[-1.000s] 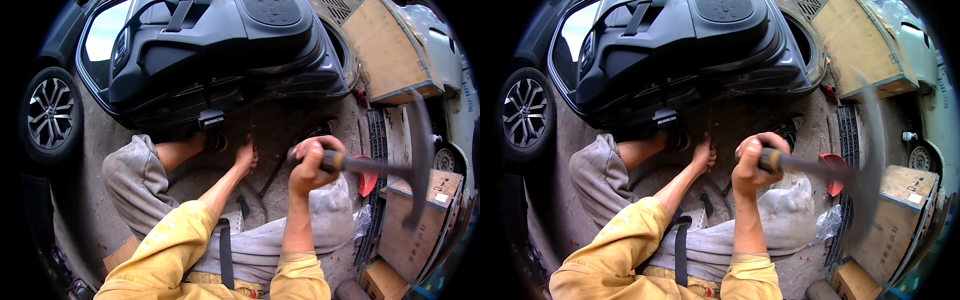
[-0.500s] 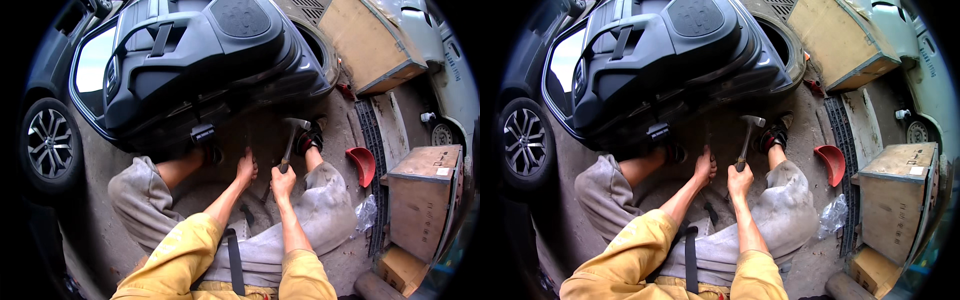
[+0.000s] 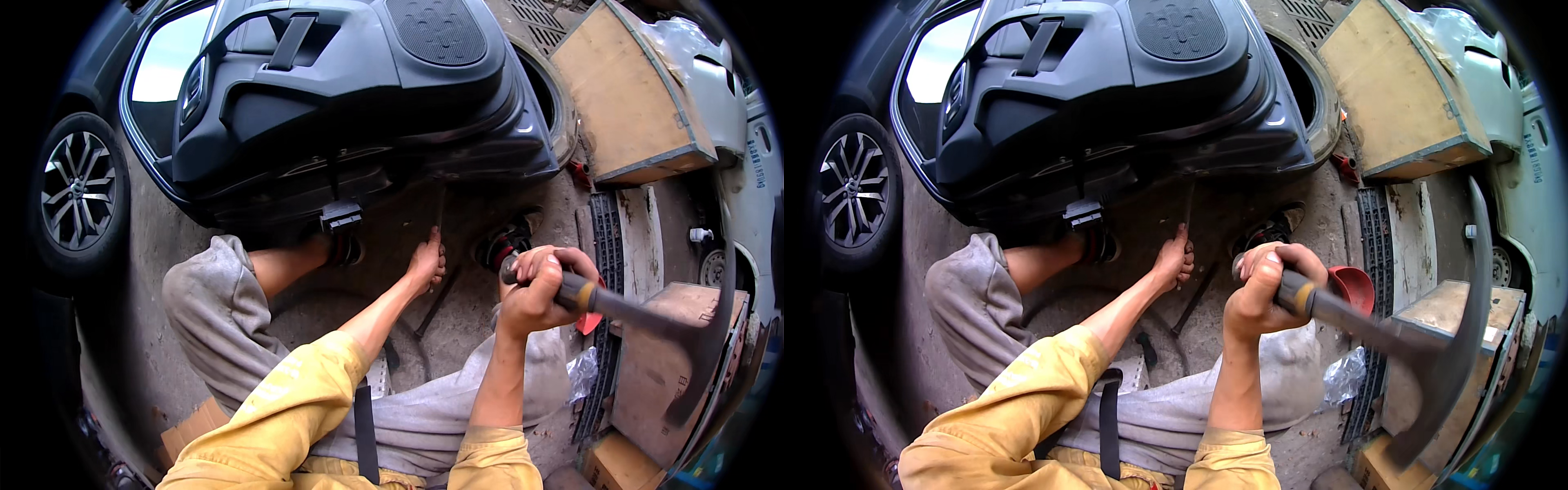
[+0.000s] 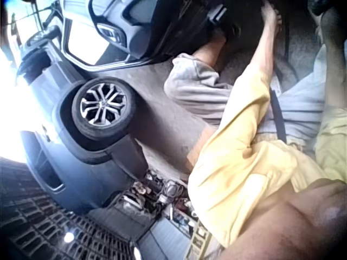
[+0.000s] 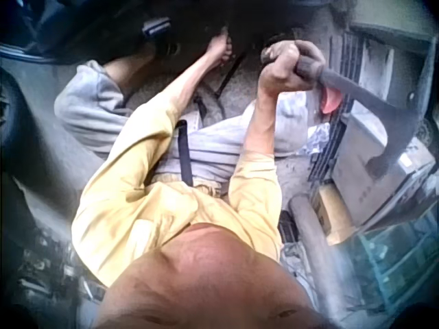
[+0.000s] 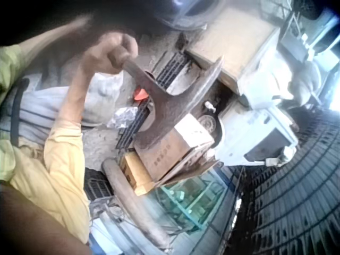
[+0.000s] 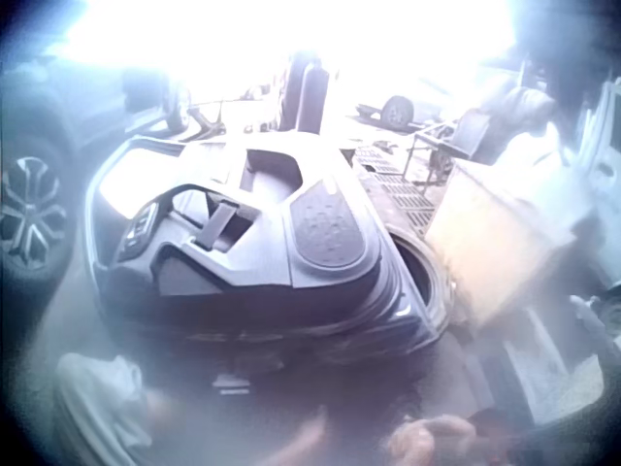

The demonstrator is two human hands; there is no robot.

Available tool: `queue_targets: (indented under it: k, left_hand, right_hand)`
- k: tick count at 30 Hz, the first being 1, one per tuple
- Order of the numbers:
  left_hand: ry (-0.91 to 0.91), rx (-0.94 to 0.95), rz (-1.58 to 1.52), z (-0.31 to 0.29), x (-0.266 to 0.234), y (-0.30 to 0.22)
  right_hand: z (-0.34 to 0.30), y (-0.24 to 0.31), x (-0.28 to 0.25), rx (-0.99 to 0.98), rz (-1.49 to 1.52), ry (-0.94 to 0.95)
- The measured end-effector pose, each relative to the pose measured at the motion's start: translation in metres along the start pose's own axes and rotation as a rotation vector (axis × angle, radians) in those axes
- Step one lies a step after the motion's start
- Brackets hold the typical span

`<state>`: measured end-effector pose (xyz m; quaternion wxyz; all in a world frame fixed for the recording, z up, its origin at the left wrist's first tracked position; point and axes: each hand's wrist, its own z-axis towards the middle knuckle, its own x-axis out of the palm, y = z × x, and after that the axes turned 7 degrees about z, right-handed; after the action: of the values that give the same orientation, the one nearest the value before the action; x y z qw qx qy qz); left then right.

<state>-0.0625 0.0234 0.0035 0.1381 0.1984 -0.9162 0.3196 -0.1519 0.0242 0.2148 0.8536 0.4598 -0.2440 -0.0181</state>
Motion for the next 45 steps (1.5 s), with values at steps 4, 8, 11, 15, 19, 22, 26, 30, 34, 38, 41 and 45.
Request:
queue_targets:
  k: [4,8,11,15,19,22,26,30,34,38,41,45]
  left_hand:
    - [0.048,0.019,-0.019,0.006,-0.001,0.008]
    - [-0.123,0.096,0.227,0.02,-0.012,0.016]
    - [-0.019,0.084,0.066,0.005,-0.004,0.022]
    - [-0.005,0.039,0.077,-0.007,0.013,0.008]
    - [0.027,0.002,0.075,-0.006,0.018,-0.008]
    - [0.001,-0.017,0.07,0.003,0.013,-0.005]
    - [0.057,-0.026,0.027,0.007,0.012,-0.005]
    - [0.065,-0.034,0.039,0.01,0.018,-0.002]
    - [0.005,-0.043,0.166,0.017,0.006,0.026]
    - [-0.039,-0.019,0.136,0.022,-0.021,0.04]
    - [-0.002,-0.051,0.082,-0.005,-0.012,0.042]
    - [0.007,0.004,0.029,-0.004,-0.007,0.01]
  right_hand:
    - [-0.039,-0.078,-0.061,0.094,-0.723,0.363]
    - [-0.092,-0.099,-0.063,0.578,-0.661,0.292]
    - [-0.118,-0.091,-0.083,0.638,-0.779,0.239]
    - [-0.095,-0.07,-0.078,0.601,-0.776,0.237]
    - [-0.057,-0.051,-0.064,0.371,-0.654,0.112]
    - [-0.012,0.005,-0.013,0.298,-0.3,-0.02]
    - [0.04,0.031,0.016,-0.178,0.025,0.003]
    - [0.003,-0.046,-0.022,-0.249,-0.249,-0.011]
    - [-0.069,-0.119,-0.107,0.624,-0.918,0.323]
    - [-0.075,-0.106,-0.102,0.585,-0.815,0.189]
    - [-0.078,-0.082,-0.103,0.577,-0.844,0.124]
    - [-0.062,-0.072,-0.09,0.438,-0.683,0.13]
